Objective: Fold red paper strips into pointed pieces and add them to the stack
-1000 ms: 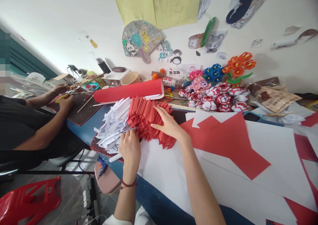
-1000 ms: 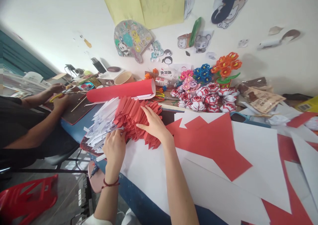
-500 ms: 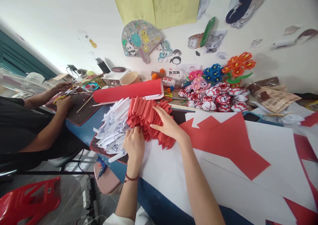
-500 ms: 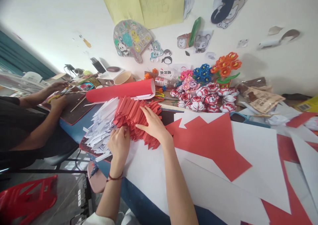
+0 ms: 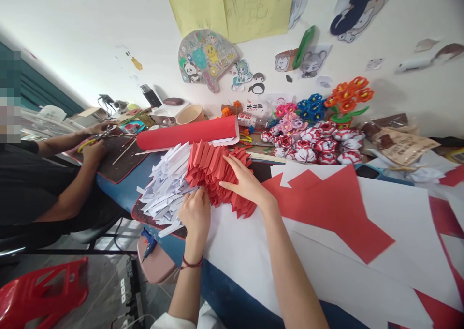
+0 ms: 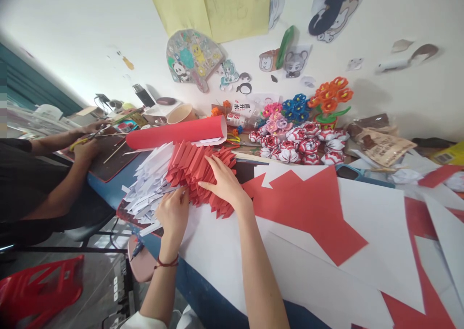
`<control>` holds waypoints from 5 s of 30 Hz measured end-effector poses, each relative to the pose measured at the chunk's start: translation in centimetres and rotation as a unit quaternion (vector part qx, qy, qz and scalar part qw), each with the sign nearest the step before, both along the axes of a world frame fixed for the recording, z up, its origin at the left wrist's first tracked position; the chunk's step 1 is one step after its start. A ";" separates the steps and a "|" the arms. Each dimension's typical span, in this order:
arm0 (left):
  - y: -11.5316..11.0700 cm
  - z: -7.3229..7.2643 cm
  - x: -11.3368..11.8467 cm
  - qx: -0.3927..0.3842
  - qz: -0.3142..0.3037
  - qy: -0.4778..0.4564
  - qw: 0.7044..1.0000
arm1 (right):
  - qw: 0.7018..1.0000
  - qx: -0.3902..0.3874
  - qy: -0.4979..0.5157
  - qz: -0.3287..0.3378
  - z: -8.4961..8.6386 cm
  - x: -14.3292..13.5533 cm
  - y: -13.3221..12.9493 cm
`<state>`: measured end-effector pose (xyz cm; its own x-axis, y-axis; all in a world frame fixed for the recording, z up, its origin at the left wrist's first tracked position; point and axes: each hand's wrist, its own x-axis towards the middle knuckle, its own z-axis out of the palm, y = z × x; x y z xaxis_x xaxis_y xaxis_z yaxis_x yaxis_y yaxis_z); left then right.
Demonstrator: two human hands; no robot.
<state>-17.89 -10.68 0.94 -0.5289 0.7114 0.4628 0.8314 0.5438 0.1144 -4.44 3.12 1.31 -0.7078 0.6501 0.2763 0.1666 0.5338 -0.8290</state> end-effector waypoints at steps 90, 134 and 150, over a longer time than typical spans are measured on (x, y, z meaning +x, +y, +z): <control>-2.1 -1.4 0.5 -0.067 -0.096 -0.010 0.993 | 1.000 0.008 -0.017 0.000 0.1 0.1 -0.1; -3.9 -0.3 2.2 -0.202 0.110 -0.051 0.972 | 0.998 0.014 -0.061 -0.008 1.0 0.2 -0.5; -4.8 0.3 1.5 -0.225 0.180 -0.035 0.957 | 0.998 0.021 -0.052 -0.008 0.6 0.1 -0.4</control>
